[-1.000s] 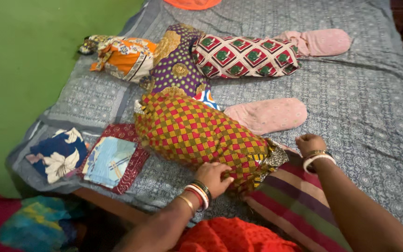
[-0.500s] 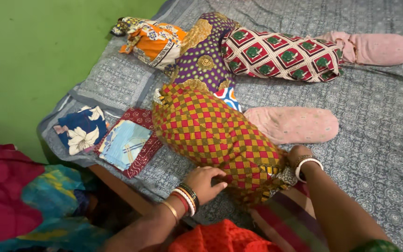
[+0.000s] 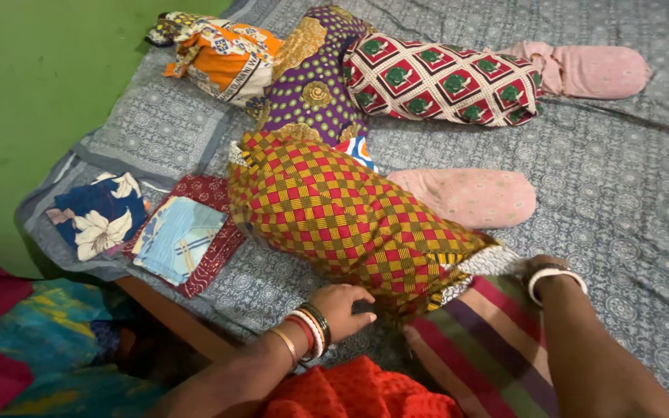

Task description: The person arranges several colorful, patterned pillows on a bed. They pick up a pillow with a red and yellow checkered pattern, smooth it out, and place it among other pillows already on the bed.

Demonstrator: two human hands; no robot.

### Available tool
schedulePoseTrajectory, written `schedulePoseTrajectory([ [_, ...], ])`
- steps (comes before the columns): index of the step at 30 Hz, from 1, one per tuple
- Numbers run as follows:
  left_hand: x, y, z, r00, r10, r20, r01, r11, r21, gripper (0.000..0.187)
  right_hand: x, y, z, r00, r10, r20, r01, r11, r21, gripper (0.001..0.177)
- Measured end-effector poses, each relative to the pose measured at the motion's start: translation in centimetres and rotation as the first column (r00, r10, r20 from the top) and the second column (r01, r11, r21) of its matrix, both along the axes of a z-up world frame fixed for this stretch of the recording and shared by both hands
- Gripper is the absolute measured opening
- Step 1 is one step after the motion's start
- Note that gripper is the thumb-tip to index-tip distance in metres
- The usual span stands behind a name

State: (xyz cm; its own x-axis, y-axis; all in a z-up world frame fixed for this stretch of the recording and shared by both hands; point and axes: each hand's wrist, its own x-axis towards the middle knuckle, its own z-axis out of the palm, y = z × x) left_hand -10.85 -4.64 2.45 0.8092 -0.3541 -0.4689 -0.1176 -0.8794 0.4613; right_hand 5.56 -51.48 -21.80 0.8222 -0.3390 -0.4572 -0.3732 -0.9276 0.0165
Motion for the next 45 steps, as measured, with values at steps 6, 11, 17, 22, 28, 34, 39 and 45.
schedulePoseTrajectory([
  [6, 0.0, -2.1, -4.4, 0.995, 0.041, -0.093, -0.051, 0.992, -0.113, 0.04, -5.1, 3.7, 4.7, 0.826, -0.343, 0.447, 0.085, 0.86, 0.504, 0.029],
  [11, 0.6, -5.6, -8.9, 0.997, 0.036, 0.063, -0.028, 0.991, -0.13, 0.034, -15.3, 14.2, 16.0, 0.832, 0.144, 0.536, -0.344, 0.891, 0.296, 0.023],
  [17, 0.4, -8.2, -9.6, 0.982, 0.164, 0.097, -0.155, 0.983, -0.098, 0.034, -23.6, 19.2, 18.8, 0.775, 0.564, 0.284, -0.607, 0.79, 0.087, 0.088],
  [22, 0.3, -9.8, -9.6, 0.984, 0.119, 0.132, -0.101, 0.986, -0.133, 0.026, -24.3, 20.2, 17.4, 0.826, 0.505, -0.25, -0.544, 0.83, -0.12, 0.097],
  [28, -0.1, -10.0, -10.8, 0.982, 0.146, 0.12, -0.122, 0.975, -0.185, 0.024, -22.6, 17.8, 13.6, 0.831, 0.552, 0.064, -0.537, 0.827, -0.166, 0.069],
  [34, 0.5, -9.0, -15.0, 0.966, 0.242, 0.094, -0.199, 0.923, -0.328, 0.045, -20.8, 15.3, 13.2, 0.878, 0.34, 0.336, -0.376, 0.925, 0.046, 0.026],
  [39, 2.5, -10.2, -16.8, 0.804, 0.371, 0.465, -0.13, 0.872, -0.472, 0.038, -18.1, 13.5, 15.9, 0.845, 0.14, 0.517, -0.216, 0.972, 0.09, 0.039],
  [45, 7.2, -11.8, -12.3, 0.688, 0.508, 0.518, -0.214, 0.824, -0.525, 0.009, -17.5, 13.0, 18.9, 0.691, -0.165, 0.704, -0.228, 0.874, 0.43, 0.025],
])
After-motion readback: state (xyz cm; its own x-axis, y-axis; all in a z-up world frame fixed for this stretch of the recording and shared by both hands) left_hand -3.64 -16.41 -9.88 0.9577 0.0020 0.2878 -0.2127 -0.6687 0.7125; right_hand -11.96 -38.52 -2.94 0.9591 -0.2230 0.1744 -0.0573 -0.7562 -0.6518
